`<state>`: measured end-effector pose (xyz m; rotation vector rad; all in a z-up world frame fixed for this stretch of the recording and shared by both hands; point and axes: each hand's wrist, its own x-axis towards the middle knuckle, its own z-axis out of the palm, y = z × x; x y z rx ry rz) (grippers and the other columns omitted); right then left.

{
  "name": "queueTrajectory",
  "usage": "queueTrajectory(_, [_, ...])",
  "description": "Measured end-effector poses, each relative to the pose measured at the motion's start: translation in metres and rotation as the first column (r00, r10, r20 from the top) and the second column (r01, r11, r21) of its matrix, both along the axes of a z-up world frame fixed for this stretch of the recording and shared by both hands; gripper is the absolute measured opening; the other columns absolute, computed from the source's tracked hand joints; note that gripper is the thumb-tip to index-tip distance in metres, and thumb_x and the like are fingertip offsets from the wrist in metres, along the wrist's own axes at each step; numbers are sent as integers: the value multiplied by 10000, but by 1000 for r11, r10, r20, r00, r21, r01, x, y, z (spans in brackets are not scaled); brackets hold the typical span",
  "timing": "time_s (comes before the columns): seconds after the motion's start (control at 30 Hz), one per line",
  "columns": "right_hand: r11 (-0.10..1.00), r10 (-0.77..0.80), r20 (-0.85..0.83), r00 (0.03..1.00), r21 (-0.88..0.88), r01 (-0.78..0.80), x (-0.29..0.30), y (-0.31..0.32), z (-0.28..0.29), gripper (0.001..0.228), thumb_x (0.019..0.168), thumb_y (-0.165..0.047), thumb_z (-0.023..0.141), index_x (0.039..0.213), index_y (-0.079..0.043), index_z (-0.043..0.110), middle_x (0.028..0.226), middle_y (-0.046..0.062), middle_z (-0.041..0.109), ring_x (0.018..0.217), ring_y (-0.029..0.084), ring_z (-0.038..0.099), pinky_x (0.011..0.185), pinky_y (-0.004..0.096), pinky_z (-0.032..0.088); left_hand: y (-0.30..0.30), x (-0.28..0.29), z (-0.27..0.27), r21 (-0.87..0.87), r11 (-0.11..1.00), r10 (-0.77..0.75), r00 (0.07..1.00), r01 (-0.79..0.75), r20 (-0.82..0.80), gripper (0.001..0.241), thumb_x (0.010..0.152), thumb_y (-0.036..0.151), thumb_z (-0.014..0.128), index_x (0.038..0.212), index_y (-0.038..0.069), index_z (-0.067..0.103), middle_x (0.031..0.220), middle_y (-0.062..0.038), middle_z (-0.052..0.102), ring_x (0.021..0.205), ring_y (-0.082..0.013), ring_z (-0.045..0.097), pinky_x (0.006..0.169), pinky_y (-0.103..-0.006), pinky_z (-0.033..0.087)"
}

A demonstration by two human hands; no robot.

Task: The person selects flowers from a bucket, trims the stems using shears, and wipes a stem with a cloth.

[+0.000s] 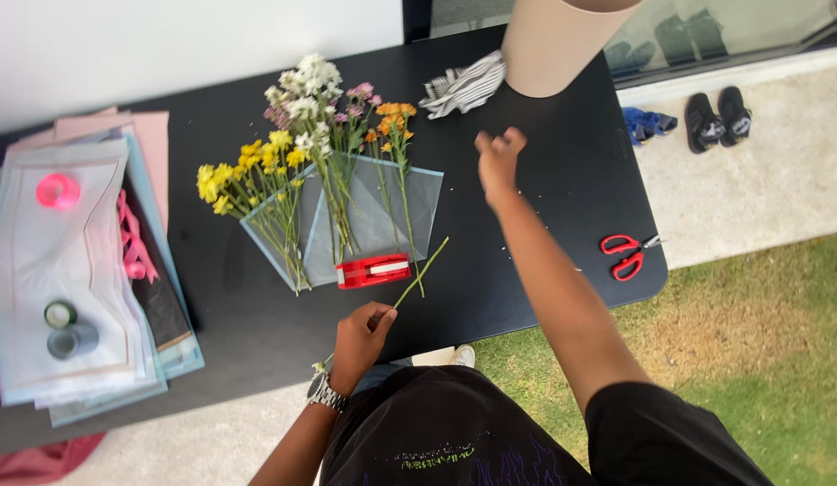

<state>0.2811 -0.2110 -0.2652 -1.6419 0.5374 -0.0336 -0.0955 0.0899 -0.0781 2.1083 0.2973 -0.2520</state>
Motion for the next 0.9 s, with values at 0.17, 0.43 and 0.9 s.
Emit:
queueTrajectory(0.17, [871,297,136,945,-445,-209,-215,2,23,501,1003,-257,776,1454,-173,576,1217,37,777,1134,264,724,995,451,527,0,18,-8,83,987,-134,990,137,-36,163,1024,326,832,996,173,881,851,-123,841,839,-385,802,735,-485,627])
queueTrajectory(0.43, [240,372,-102,923,-950,-201,-324,-125,24,928,850,-728,847,1519,-135,597,1605,132,563,1483,382,485,1210,625,353,-31,22,-17,94,973,-209,977,212,-44,166,1029,341,834,999,183,871,853,-112,828,837,-362,806,726,-465,626])
queueTrajectory(0.9, [243,363,-327,872,-871,-428,-331,-187,-31,961,630,-672,939,1341,-95,650,1227,75,541,1202,338,643,916,554,634,-75,19,-70,-79,973,-213,977,215,33,85,1063,218,822,1026,153,863,840,-59,841,646,-198,774,600,-350,609])
